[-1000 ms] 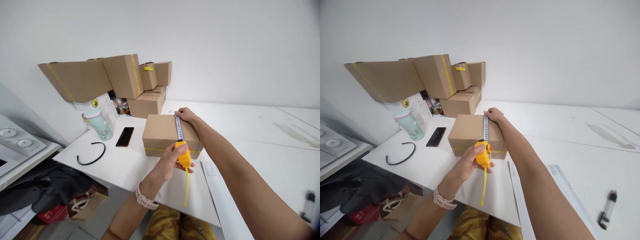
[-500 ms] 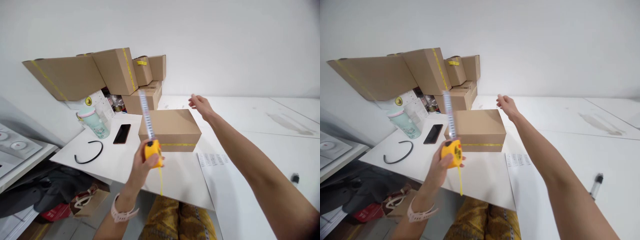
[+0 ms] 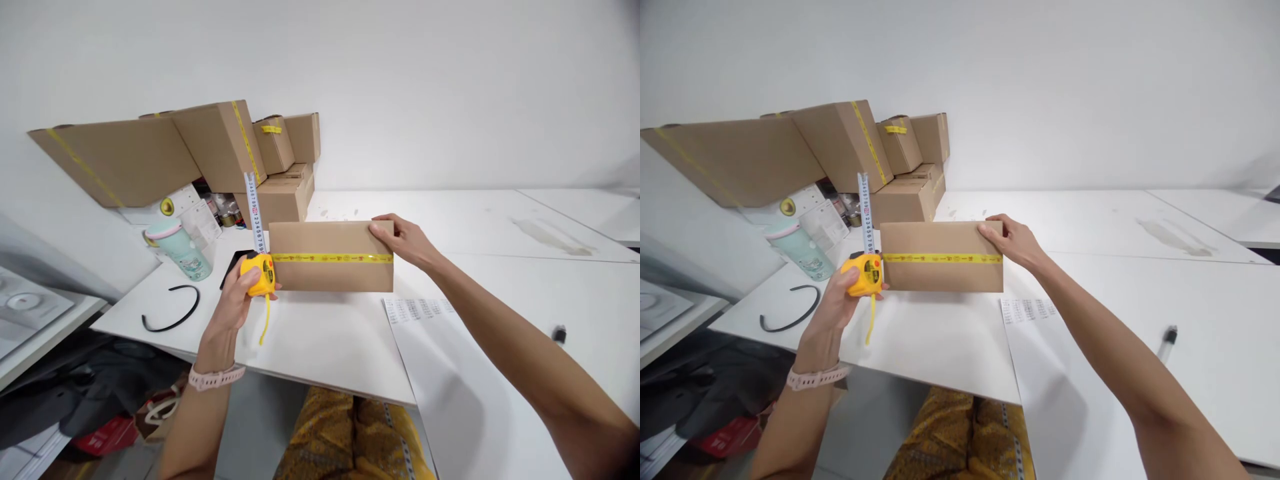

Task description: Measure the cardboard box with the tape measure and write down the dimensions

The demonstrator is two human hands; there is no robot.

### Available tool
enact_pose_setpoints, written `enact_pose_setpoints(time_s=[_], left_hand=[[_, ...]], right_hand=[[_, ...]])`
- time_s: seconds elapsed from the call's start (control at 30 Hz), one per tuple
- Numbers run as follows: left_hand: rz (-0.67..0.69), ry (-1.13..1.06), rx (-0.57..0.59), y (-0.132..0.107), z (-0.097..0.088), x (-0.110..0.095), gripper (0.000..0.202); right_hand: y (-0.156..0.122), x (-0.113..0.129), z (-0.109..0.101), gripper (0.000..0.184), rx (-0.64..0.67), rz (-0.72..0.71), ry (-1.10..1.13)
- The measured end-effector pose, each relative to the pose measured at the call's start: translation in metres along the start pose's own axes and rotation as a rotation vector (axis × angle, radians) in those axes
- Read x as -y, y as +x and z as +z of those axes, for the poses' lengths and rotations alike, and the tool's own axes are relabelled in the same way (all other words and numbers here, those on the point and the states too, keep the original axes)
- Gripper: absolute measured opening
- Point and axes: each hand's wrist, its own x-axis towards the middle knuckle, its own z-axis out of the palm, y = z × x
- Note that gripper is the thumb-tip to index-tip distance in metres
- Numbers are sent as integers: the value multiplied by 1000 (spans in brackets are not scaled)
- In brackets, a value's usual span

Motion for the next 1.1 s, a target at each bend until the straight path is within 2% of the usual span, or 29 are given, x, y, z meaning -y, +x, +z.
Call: enact_pose_setpoints(time_s=[0.07, 0.17, 0.23, 0.3, 0.4, 0.53, 0.67, 0.77, 0.97, 1.1], left_hand=[[7, 59, 17, 6, 6, -10, 56], [52, 128, -6, -1, 18, -11, 56], [85, 124, 5, -15, 30, -4, 60], [64, 77, 87, -32, 45, 6, 64], [-43, -25, 244, -52, 69, 26, 66], [-159, -117, 339, -55, 92, 47, 63], [-194, -190, 386, -45, 97, 54, 60], [-214, -219, 390, -41, 97, 55, 58], [-253, -227, 363, -44, 102, 59, 58], [-269, -222, 372, -46, 105, 59, 59]], right_hand=[[10, 6, -4, 55, -65, -20, -43], [21, 10, -4, 43, -163, -197, -117], [28, 14, -2, 33, -133, -330, -152], [35, 20, 2, 29, -77, -406, -212], [47, 28, 10, 30, -102, -429, -369], [59, 35, 22, 30, -175, -365, -527], [66, 34, 29, 32, -182, -349, -534], [68, 32, 31, 31, -198, -396, -503], [66, 34, 32, 49, -160, -526, -548], [68, 34, 32, 53, -121, -545, -597]])
